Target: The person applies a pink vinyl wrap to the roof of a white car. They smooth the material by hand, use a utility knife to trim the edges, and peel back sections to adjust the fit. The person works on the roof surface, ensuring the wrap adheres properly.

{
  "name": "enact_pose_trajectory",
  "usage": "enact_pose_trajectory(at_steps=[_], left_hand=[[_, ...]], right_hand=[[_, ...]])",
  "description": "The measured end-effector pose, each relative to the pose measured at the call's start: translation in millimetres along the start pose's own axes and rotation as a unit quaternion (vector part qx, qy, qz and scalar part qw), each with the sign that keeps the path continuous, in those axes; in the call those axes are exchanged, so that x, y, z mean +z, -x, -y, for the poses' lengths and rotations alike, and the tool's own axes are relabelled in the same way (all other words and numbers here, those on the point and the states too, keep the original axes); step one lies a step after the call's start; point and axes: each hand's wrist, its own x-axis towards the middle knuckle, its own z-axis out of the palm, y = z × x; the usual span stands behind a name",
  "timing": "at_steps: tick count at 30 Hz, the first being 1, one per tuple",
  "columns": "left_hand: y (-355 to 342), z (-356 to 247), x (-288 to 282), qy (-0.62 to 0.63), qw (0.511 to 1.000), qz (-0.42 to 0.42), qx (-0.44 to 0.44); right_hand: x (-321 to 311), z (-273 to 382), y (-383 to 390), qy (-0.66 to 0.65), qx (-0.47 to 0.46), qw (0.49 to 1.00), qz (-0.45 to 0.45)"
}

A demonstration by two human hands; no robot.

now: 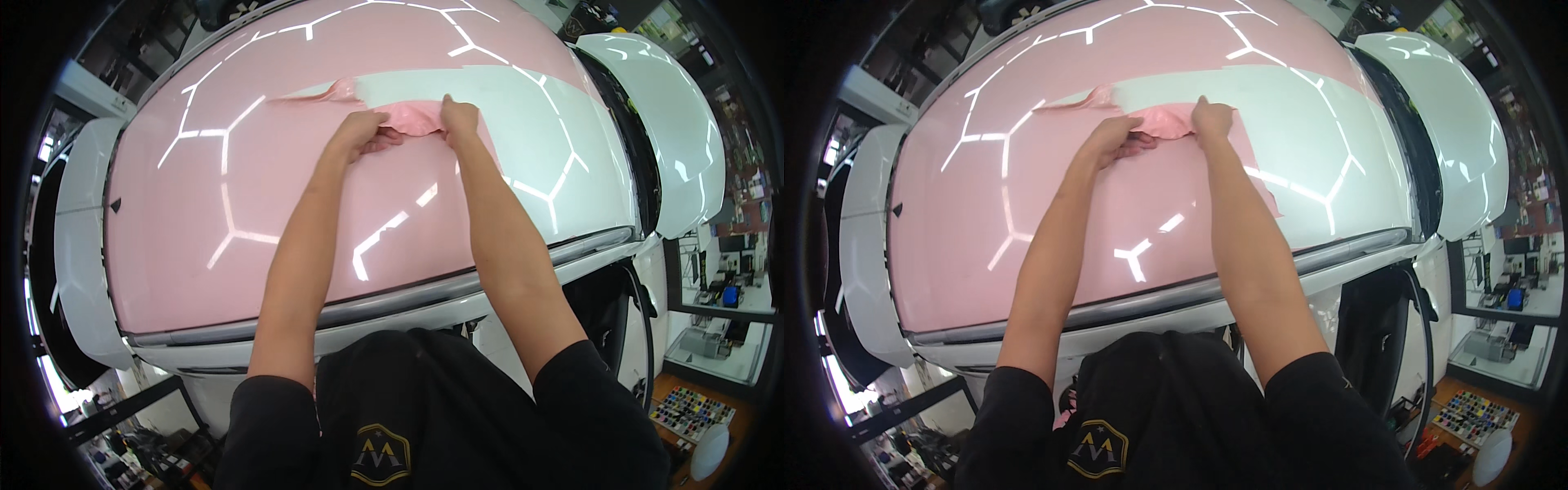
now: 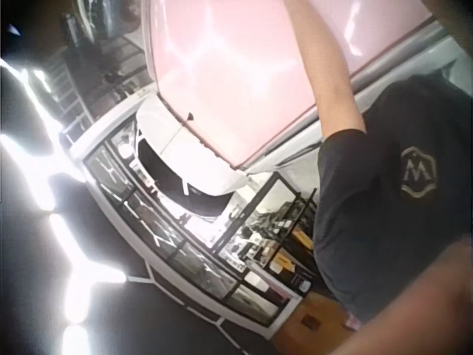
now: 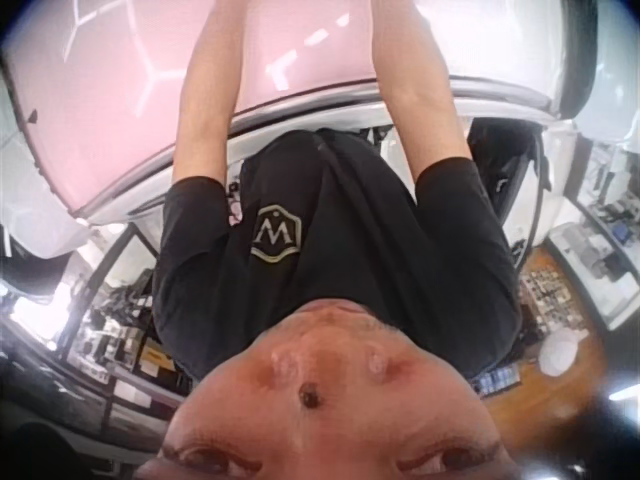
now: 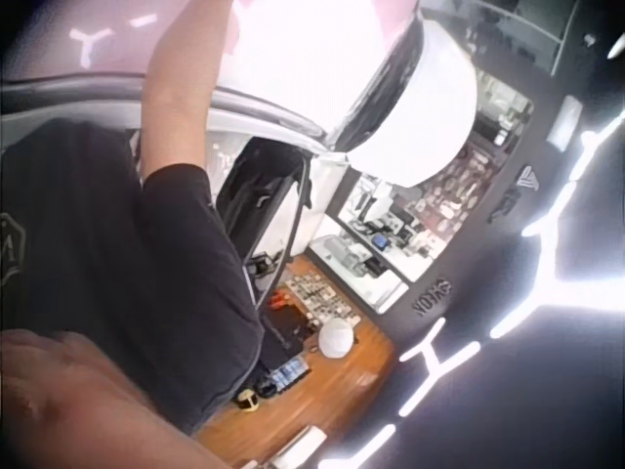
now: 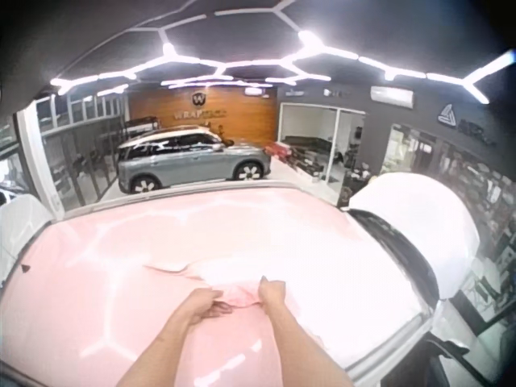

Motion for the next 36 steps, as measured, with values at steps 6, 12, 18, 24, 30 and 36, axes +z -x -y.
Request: enact_pose_trajectory(at_steps=[6, 12, 18, 24, 30, 36], left_hand=[[-10.9, -2.0, 10.2, 0.333, 0.94, 0.077, -0.001], [-28.6, -30.5, 14.4, 0.204, 0.975, 0.042, -0.073], [-61.0, 2.6, 2.3, -0.047, 0.995, 0.046, -0.074], [-79.7, 13.7, -18.9, 0.059, 0.994, 0.092, -0.004], [-81.5, 18.7, -9.2, 0.075, 0.993, 0.087, 0.019], [-70.7, 27.8, -18.4, 0.084, 0.99, 0.101, 0.04]], right_hand=[[-3.1, 3.9, -2.9, 0.001, 0.011, 0.999, 0.031], [-14.2, 18.1, 30.3, 0.011, -0.012, 1.0, 0.02], [-3.0, -14.2, 13.9, 0.089, -0.148, 0.985, 0.017], [-2.1, -26.8, -10.8, 0.091, -0.229, 0.967, -0.069], [-4.9, -21.5, -25.5, 0.027, -0.147, 0.984, 0.093], [0.7, -12.5, 0.8, -0.108, -0.096, 0.988, 0.056]])
